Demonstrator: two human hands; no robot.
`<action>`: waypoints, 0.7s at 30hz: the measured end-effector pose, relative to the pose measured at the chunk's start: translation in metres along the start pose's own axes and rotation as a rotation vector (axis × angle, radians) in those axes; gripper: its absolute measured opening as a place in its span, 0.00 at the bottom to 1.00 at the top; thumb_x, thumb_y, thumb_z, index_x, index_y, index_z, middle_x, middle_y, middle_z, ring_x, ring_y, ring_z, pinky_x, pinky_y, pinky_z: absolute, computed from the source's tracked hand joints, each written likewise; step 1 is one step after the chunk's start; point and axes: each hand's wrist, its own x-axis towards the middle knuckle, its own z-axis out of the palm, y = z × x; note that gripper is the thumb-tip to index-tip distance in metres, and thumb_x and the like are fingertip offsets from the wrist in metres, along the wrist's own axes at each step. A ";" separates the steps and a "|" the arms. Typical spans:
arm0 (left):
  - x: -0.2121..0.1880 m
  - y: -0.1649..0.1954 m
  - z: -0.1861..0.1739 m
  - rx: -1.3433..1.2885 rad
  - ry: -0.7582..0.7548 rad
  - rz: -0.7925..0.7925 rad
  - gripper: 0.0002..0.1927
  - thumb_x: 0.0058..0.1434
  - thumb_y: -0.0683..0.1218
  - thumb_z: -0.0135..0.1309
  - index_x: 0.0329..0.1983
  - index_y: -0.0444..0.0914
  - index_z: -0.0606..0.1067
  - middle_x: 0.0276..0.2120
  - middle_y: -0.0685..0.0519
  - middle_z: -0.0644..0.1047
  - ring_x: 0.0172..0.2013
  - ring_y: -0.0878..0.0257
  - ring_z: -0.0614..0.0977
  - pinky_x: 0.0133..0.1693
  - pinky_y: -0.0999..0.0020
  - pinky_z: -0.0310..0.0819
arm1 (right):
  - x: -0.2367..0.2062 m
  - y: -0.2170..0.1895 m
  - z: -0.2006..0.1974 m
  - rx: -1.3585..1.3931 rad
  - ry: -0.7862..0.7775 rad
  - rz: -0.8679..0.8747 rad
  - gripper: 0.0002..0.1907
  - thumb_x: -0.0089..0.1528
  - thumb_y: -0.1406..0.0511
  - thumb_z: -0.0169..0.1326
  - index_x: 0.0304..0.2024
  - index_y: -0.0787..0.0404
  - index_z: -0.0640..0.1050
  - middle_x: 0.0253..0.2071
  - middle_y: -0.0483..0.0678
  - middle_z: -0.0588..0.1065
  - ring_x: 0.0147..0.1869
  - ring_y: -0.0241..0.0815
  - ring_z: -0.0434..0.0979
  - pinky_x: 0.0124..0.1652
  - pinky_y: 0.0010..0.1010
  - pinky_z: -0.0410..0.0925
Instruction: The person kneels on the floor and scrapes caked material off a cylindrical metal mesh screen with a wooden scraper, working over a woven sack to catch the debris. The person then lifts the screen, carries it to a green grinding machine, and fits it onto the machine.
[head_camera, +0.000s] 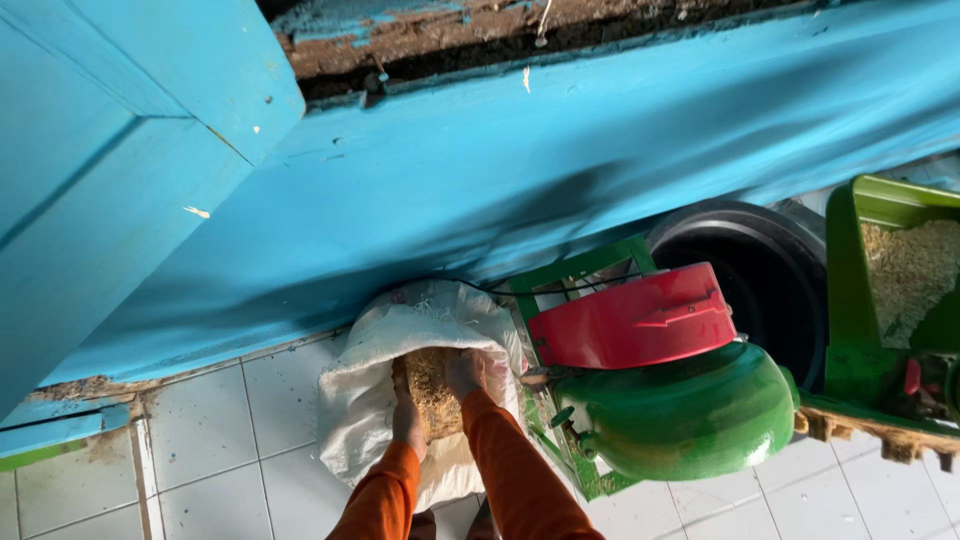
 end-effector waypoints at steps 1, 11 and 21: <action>-0.003 0.001 0.001 0.008 -0.003 0.002 0.46 0.64 0.74 0.30 0.80 0.47 0.48 0.77 0.50 0.51 0.75 0.56 0.51 0.72 0.56 0.40 | 0.003 -0.002 -0.005 0.124 0.025 0.041 0.26 0.71 0.59 0.42 0.69 0.65 0.63 0.61 0.69 0.68 0.64 0.64 0.68 0.61 0.52 0.63; -0.024 0.023 0.008 -0.027 0.000 0.054 0.46 0.65 0.74 0.34 0.77 0.42 0.55 0.76 0.46 0.57 0.74 0.53 0.55 0.71 0.53 0.45 | -0.043 0.011 -0.001 0.740 -0.003 0.148 0.30 0.70 0.43 0.42 0.47 0.60 0.80 0.46 0.64 0.80 0.55 0.59 0.79 0.56 0.45 0.69; -0.059 0.036 -0.009 0.054 0.072 0.095 0.43 0.67 0.70 0.41 0.72 0.35 0.64 0.70 0.46 0.66 0.69 0.53 0.66 0.68 0.55 0.55 | -0.075 -0.001 -0.025 1.414 -0.260 0.204 0.25 0.65 0.51 0.56 0.52 0.65 0.81 0.42 0.45 0.76 0.45 0.36 0.71 0.46 0.32 0.67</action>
